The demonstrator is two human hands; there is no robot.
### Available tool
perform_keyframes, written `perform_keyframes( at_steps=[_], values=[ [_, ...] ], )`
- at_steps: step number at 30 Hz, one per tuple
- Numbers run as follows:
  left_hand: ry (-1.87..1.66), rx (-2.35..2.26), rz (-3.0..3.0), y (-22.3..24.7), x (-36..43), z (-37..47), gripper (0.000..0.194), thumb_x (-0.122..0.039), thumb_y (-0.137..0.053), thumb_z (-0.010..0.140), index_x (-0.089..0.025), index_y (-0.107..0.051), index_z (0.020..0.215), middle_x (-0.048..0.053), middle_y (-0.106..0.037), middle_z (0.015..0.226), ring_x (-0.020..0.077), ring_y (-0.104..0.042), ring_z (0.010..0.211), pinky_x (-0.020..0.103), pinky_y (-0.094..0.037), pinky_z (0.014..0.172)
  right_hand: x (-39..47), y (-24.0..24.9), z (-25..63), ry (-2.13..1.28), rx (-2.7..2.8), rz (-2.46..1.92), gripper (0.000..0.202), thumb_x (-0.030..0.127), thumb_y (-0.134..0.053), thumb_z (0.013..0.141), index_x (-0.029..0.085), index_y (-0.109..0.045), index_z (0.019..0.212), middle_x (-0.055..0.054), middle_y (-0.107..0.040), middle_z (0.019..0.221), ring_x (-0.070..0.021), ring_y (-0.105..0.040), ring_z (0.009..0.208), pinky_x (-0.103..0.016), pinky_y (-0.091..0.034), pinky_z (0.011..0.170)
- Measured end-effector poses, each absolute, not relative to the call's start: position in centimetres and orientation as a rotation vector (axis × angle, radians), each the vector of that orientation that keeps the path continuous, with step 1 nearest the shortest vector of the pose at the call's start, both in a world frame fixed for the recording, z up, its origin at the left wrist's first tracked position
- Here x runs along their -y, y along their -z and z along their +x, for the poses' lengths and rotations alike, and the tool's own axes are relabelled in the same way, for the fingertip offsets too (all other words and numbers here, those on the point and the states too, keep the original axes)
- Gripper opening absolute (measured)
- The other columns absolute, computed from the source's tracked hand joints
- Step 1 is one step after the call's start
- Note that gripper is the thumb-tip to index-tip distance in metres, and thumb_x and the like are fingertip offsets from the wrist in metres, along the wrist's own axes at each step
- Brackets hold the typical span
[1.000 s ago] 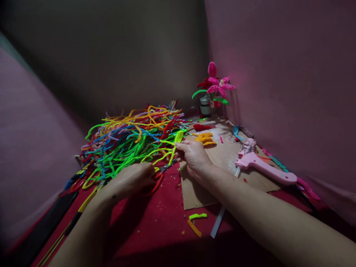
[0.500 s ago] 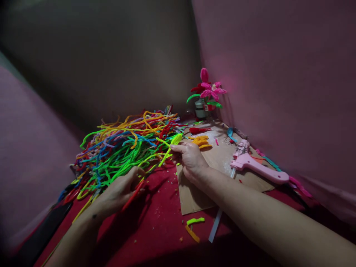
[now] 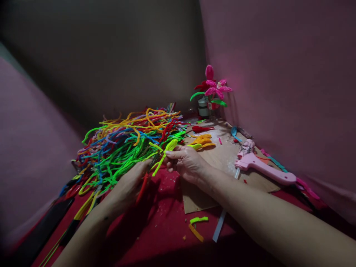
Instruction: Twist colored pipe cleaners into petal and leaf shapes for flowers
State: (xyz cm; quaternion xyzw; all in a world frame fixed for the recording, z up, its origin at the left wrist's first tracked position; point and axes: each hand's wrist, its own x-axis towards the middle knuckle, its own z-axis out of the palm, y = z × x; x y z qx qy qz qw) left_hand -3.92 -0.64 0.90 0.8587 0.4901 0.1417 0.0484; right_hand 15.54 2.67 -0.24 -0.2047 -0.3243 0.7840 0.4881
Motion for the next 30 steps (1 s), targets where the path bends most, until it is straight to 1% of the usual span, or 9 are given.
perform_keyframes(
  at_steps=[4, 7, 13, 17, 21, 25, 28, 30],
  values=[
    [-0.438, -1.463, 2.641, -0.8, 0.9, -3.4, 0.047, -0.011, -0.036, 0.081, -0.016, -0.039, 0.127, 0.013, -0.05, 0.121, 0.0213, -0.047, 0.111, 0.038, -0.038, 0.095, -2.4, 0.4, 15.4, -1.965, 0.836, -0.483, 0.012, 0.011, -0.06, 0.066, 0.015, -0.049, 0.066, 0.001, -0.056, 0.054, -0.0076, -0.047, 0.044, -0.021, -0.033, 0.043],
    [-0.443, -1.446, 2.64, -0.8, 1.1, -3.3, 0.046, -0.011, -0.036, 0.081, -0.018, -0.042, 0.126, 0.013, -0.051, 0.12, 0.0221, -0.048, 0.109, 0.039, -0.039, 0.094, -2.2, 0.3, 15.4, -1.965, 0.85, -0.543, 0.009, 0.011, -0.058, 0.069, 0.014, -0.049, 0.066, 0.0, -0.058, 0.055, -0.0076, -0.048, 0.043, -0.021, -0.034, 0.042],
    [-0.402, -1.397, 2.658, -1.0, 1.3, -3.3, 0.045, -0.012, -0.037, 0.081, -0.017, -0.041, 0.126, 0.012, -0.052, 0.119, 0.021, -0.05, 0.108, 0.035, -0.041, 0.092, -2.0, -0.1, 15.5, -2.008, 0.909, -0.6, 0.007, 0.007, -0.055, 0.067, 0.013, -0.05, 0.066, 0.001, -0.055, 0.051, -0.0068, -0.046, 0.039, -0.019, -0.03, 0.038],
    [-0.375, -1.463, 2.672, -0.9, 1.5, -3.3, 0.04, -0.014, -0.037, 0.082, -0.018, -0.045, 0.121, 0.012, -0.057, 0.11, 0.0209, -0.055, 0.099, 0.034, -0.044, 0.085, -1.9, 0.1, 15.4, -2.054, 0.912, -0.574, 0.007, 0.007, -0.055, 0.067, 0.013, -0.052, 0.069, 0.001, -0.054, 0.049, -0.0069, -0.047, 0.04, -0.018, -0.031, 0.038],
    [-0.223, -1.535, 2.714, -0.6, 1.8, -3.1, 0.031, -0.015, -0.037, 0.083, -0.017, -0.049, 0.111, 0.01, -0.062, 0.095, 0.0203, -0.059, 0.088, 0.031, -0.046, 0.078, -1.9, 0.4, 15.2, -2.112, 0.874, -0.613, 0.008, 0.009, -0.057, 0.066, 0.013, -0.05, 0.067, 0.001, -0.054, 0.049, -0.0067, -0.047, 0.041, -0.018, -0.031, 0.038],
    [0.029, -1.659, 2.697, -0.6, 2.0, -2.9, 0.022, -0.014, -0.036, 0.081, -0.015, -0.051, 0.098, 0.01, -0.064, 0.084, 0.0216, -0.061, 0.078, 0.031, -0.046, 0.069, -1.9, 0.7, 15.1, -2.157, 0.836, -0.639, 0.01, 0.008, -0.055, 0.066, 0.014, -0.048, 0.064, 0.001, -0.053, 0.049, -0.0064, -0.045, 0.04, -0.018, -0.03, 0.038],
    [0.175, -1.7, 2.659, -0.7, 1.8, -2.7, 0.019, -0.014, -0.035, 0.081, -0.015, -0.05, 0.093, 0.01, -0.064, 0.08, 0.0221, -0.062, 0.073, 0.03, -0.045, 0.065, -2.1, 0.9, 15.1, -2.177, 0.796, -0.661, 0.011, 0.006, -0.055, 0.065, 0.014, -0.048, 0.063, 0.0, -0.053, 0.05, -0.0065, -0.044, 0.042, -0.018, -0.029, 0.039],
    [0.192, -1.722, 2.639, -0.8, 1.6, -2.6, 0.019, -0.014, -0.036, 0.082, -0.015, -0.05, 0.094, 0.01, -0.064, 0.08, 0.022, -0.062, 0.074, 0.03, -0.045, 0.066, -2.3, 1.0, 15.0, -2.178, 0.77, -0.697, 0.011, 0.004, -0.053, 0.064, 0.014, -0.048, 0.062, -0.001, -0.053, 0.05, -0.0067, -0.044, 0.043, -0.018, -0.03, 0.04]
  ],
)
